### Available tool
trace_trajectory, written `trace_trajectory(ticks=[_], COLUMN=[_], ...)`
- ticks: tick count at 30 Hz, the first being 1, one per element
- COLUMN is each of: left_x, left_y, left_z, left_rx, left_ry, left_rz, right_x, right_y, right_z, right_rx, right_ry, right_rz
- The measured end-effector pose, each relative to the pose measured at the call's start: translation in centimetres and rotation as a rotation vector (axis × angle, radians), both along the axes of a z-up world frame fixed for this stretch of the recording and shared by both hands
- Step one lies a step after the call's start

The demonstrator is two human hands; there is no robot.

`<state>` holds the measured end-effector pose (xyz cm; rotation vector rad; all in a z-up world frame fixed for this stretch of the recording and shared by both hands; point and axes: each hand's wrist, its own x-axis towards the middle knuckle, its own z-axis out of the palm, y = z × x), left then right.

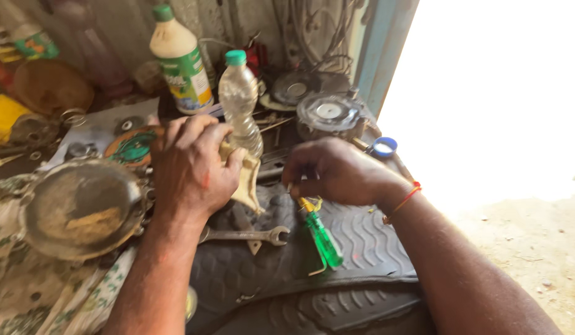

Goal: The person assembles a mechanical valve assembly by hand and using a wrench, connecting a blue solenoid and wiping parts with a cloth.

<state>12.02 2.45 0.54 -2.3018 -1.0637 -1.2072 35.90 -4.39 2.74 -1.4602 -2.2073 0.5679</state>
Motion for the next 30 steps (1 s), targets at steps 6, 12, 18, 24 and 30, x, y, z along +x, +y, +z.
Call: trace_trajectory(ticks=[6,12,18,24,30], left_x=[0.9,2.0,5.0,11.2,15.6], left_y=[-0.9,-1.4,-3.0,-1.9,-2.1], left_z=[-0.4,-0.3,1.1,1.4,1.0], left_rx=[-0.008,-0.008,-0.077,-0.462,-0.951], left_ry=[-0.010,0.010,-0.044,0.038,0.041], left_rz=[-0.069,-0.133,-0.231,-0.275,-0.240], right_x=[6.7,9.8,9.2,9.9,10.7], right_y=[0.8,1.2,2.2,2.2,2.0], right_z=[0.2,-0.8,-0.9,-1.3,-0.8], right_rx=[0.021,0.082,0.162,0.169,0.195], right_ry=[0.715,0.974,1.212,1.400,1.520], right_rz=[-0.055,-0.467,-0.559,-0.521,-0.537])
